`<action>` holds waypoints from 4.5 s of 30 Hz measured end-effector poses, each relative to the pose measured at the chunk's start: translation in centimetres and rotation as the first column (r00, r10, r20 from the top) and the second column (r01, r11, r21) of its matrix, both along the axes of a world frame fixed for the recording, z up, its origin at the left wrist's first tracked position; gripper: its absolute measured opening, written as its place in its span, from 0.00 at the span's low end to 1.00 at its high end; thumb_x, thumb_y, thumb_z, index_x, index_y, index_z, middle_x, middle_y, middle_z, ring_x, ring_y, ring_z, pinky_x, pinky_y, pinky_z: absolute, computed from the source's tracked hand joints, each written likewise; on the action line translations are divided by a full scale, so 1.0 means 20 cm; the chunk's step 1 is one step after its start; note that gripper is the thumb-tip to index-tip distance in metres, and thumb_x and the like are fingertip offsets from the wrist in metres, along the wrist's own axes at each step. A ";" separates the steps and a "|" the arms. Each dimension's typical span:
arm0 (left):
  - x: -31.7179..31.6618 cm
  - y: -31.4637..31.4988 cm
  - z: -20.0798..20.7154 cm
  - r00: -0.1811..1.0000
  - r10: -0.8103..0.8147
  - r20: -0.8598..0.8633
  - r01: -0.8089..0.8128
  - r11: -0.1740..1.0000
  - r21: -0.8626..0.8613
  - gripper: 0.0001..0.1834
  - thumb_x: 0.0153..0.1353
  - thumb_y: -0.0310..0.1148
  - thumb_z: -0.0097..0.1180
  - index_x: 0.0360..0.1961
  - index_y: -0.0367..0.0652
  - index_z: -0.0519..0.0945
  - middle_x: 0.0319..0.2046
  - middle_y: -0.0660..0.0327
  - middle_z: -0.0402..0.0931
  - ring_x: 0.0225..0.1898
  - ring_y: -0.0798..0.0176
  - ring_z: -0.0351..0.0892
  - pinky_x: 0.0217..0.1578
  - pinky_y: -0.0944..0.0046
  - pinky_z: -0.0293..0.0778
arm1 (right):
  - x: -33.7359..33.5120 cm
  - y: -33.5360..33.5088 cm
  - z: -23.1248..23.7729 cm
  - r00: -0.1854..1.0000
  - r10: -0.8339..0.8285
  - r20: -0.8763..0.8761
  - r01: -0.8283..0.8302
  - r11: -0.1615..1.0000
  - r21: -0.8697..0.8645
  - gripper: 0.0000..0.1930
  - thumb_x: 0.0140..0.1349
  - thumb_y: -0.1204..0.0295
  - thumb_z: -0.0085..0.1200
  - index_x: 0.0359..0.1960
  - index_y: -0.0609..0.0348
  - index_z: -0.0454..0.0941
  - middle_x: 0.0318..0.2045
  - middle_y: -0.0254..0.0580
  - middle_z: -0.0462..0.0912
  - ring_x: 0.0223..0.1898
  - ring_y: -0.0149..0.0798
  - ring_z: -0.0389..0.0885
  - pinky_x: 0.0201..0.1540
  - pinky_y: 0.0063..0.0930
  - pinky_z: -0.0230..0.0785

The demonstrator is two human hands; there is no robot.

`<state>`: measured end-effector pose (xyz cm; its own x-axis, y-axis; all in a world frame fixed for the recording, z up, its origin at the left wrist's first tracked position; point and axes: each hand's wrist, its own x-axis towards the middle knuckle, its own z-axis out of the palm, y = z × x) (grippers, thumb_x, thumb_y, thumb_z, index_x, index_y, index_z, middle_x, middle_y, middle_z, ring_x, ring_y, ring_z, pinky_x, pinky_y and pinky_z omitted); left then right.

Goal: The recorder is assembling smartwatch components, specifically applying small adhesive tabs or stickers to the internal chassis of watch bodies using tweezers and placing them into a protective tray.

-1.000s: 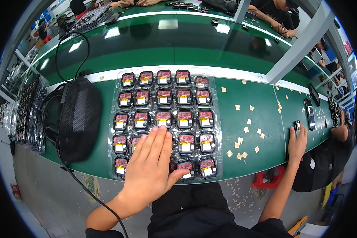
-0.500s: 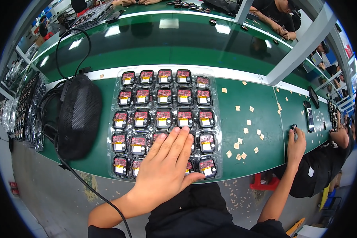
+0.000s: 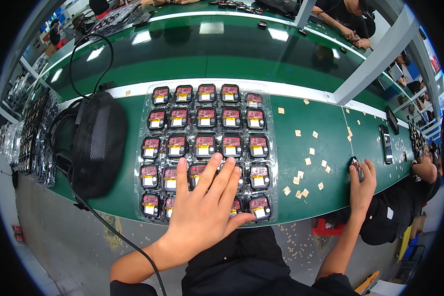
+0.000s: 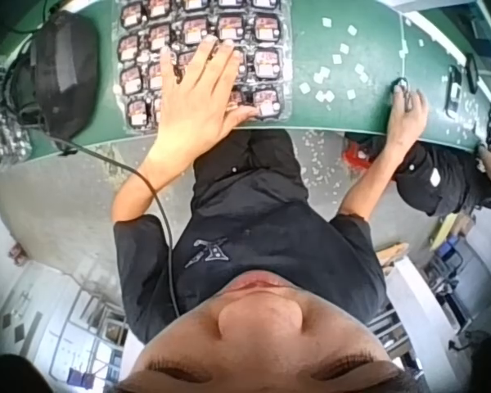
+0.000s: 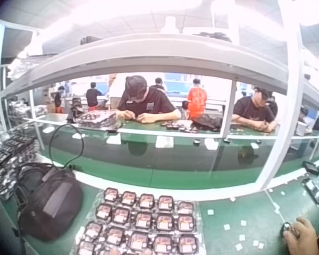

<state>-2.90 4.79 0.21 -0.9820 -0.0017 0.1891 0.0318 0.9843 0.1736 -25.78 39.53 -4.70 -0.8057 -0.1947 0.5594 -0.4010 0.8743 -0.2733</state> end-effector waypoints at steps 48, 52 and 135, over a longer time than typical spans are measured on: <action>0.01 0.12 0.05 0.905 0.032 -0.425 0.282 0.702 0.654 0.33 0.61 0.50 0.68 0.53 0.29 0.80 0.52 0.41 0.80 0.51 0.46 0.84 0.52 0.54 0.80 | 0.54 -0.55 0.16 0.666 0.746 -0.023 -0.650 0.564 -0.509 0.29 0.52 0.71 0.74 0.53 0.64 0.73 0.13 0.26 0.54 0.32 0.41 0.87 0.48 0.34 0.78; 0.02 0.23 0.00 0.980 0.068 -0.190 0.191 -0.015 0.981 0.33 0.61 0.34 0.71 0.64 0.31 0.73 0.64 0.44 0.70 0.59 0.52 0.79 0.56 0.55 0.79 | 0.65 -0.61 0.19 0.486 0.873 0.035 -0.678 0.403 -0.615 0.31 0.54 0.66 0.76 0.50 0.63 0.66 0.54 0.75 0.80 0.36 0.41 0.91 0.36 0.22 0.80; 0.15 0.18 -0.13 0.923 0.222 -0.315 0.363 -0.226 0.904 0.33 0.54 0.13 0.69 0.61 0.32 0.72 0.64 0.48 0.61 0.66 0.54 0.69 0.63 0.53 0.78 | 0.66 -0.79 0.26 0.553 0.833 -0.024 -0.814 0.534 -0.230 0.11 0.49 0.78 0.70 0.36 0.63 0.86 0.27 0.39 0.82 0.20 0.34 0.79 0.20 0.25 0.69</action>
<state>0.18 8.44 -2.44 -0.8823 -0.3969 0.2530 0.4089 -0.3803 0.8295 -12.61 23.74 0.52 -0.3874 -0.6927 0.6083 -0.8844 0.0930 -0.4574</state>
